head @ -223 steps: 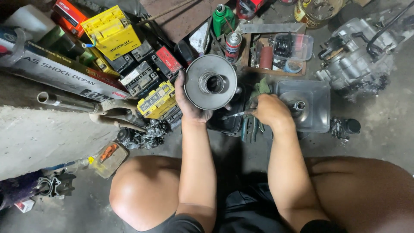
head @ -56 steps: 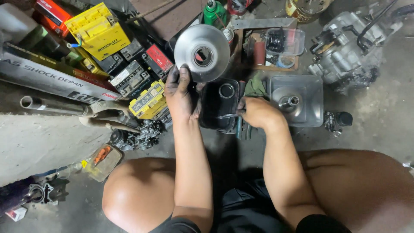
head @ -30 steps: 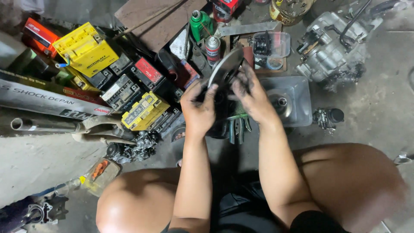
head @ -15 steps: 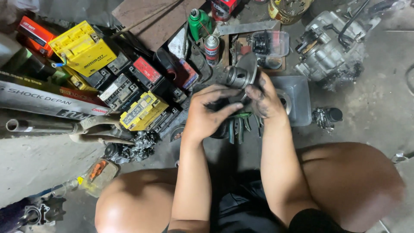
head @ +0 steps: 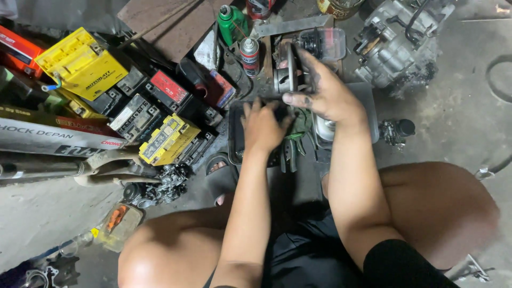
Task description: Wiping down a circular metal engine component with a cloth to remove dirt or grease.
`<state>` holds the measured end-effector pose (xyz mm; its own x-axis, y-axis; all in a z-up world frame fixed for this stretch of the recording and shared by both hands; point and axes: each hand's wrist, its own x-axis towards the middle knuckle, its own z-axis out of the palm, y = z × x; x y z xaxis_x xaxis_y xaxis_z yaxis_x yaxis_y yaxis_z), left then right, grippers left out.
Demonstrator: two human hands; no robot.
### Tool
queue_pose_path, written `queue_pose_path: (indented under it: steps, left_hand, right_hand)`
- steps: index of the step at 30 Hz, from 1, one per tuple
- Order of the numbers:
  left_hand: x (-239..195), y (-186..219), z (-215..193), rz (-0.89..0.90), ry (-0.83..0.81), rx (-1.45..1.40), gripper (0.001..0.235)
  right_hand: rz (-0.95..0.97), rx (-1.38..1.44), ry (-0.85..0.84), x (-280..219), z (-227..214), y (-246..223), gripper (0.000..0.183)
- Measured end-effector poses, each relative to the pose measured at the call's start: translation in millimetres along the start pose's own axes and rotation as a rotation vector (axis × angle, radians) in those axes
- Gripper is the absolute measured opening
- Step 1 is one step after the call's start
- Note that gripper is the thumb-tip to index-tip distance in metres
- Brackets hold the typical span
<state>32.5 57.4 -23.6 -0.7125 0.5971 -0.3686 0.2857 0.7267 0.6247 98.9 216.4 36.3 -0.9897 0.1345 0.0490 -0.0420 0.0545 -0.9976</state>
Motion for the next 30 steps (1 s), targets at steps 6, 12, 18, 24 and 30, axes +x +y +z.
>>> queue_pose_path:
  steps: [6, 12, 18, 24, 30]
  left_hand:
    - [13.1, 9.0, 27.9, 0.006, -0.159, 0.118, 0.070]
    - [27.5, -8.9, 46.3, 0.200, -0.034, 0.132, 0.059]
    - [6.1, 7.4, -6.6, 0.309, -0.020, -0.289, 0.035]
    - [4.4, -6.6, -21.7, 0.287, 0.183, -0.742, 0.026]
    - [6.8, 10.2, -9.3, 0.381, 0.566, -1.339, 0.014]
  right_hand:
    - [0.210, -0.230, -0.002, 4.2, -12.6, 8.0, 0.111]
    - [0.180, -0.199, -0.054, 12.1, -9.6, 7.2, 0.106]
    - [-0.079, -0.095, 0.036, 2.8, -11.8, 12.2, 0.091]
    - [-0.077, -0.045, 0.215, 7.2, -9.1, 18.7, 0.076]
    - [-0.179, 0.098, 0.229, 2.6, -12.0, 13.8, 0.065]
